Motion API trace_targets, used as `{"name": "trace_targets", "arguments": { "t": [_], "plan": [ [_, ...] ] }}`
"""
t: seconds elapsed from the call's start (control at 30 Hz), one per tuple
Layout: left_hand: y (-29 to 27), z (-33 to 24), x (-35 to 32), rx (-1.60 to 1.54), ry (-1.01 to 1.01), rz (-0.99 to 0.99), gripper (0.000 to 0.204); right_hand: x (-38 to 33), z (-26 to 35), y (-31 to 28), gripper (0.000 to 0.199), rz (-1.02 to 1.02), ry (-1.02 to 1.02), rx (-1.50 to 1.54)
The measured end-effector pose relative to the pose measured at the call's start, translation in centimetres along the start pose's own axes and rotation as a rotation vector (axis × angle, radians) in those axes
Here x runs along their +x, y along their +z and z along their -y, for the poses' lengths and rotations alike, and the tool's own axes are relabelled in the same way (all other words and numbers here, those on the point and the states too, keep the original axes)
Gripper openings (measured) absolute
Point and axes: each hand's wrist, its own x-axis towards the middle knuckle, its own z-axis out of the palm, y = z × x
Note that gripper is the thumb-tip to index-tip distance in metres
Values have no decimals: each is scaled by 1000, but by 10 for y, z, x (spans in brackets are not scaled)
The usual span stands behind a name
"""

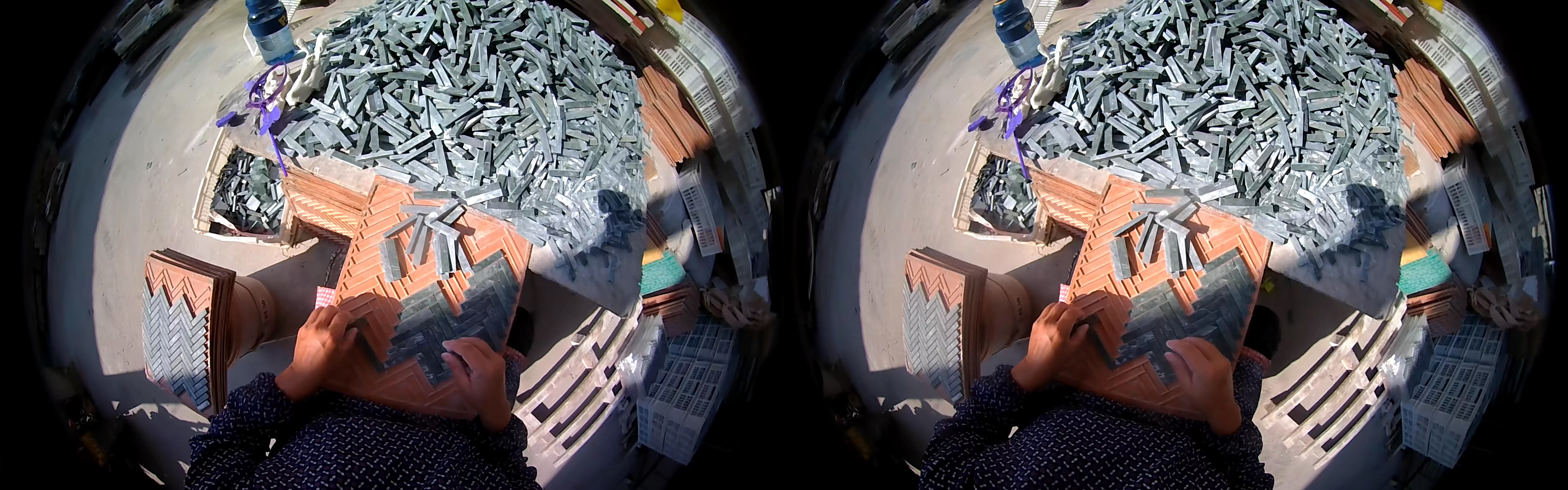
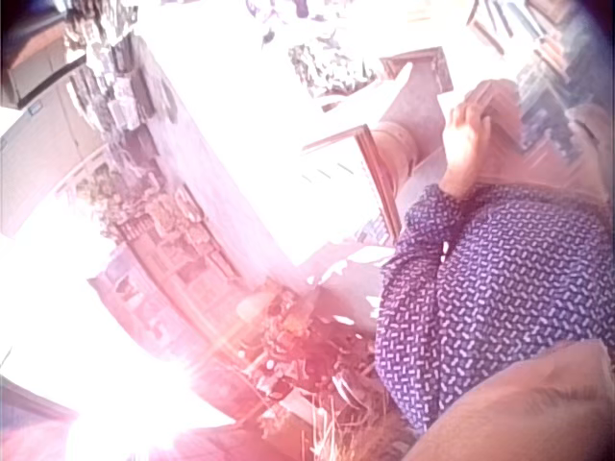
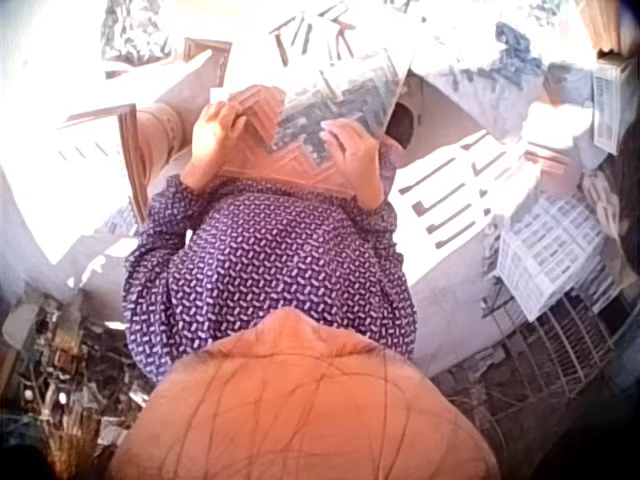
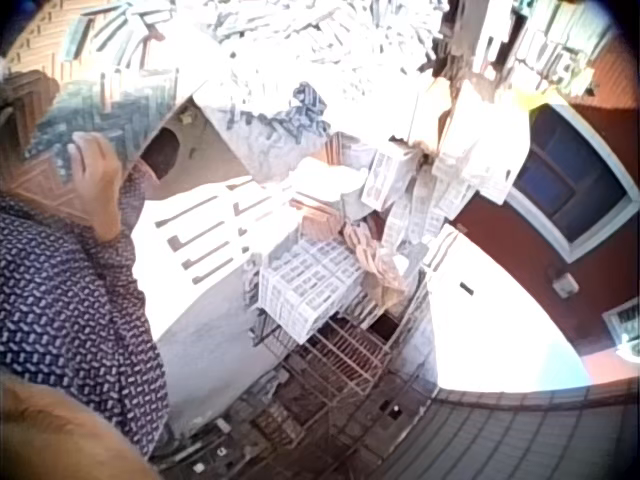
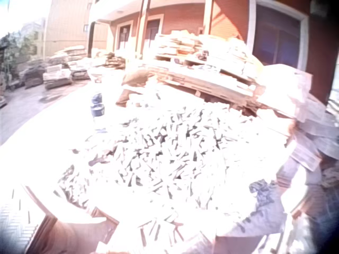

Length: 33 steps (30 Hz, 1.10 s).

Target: The person places small grey rectangular tiles onto a terracotta-colored board, arranging them in a herringbone pattern. The person continues adding tiles one by one to complete the pattern on the board.

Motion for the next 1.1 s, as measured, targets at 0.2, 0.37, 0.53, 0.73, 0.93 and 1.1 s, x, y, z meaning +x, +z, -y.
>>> {"name": "trace_targets", "arguments": {
  "t": [0.2, 0.37, 0.53, 0.73, 0.93, 1.1],
  "plan": [
    [-3, 11, 3, -123, 4, 57, 21, 2, -3, 5, 16, 2, -29, 9],
    [-16, 16, 28, -88, 23, 209, 25, 21, 9, 19, 16, 60, -98, 66],
    [2, -15, 89, 2, -32, 25, 52, 27, 11, 23, 17, 64, -141, 57],
    [28, 3, 107, 17, 74, 108, 71, 23, -5, 25, 17, 61, -159, 53],
    [1, 18, 93, -196, -106, 148, 41, 14, -4, 24, 16, 79, -57, 70],
    [-37, 17, 47, -303, -291, 126, 19, 10, 1, 21, 16, 88, 11, 67]
  ]
}}
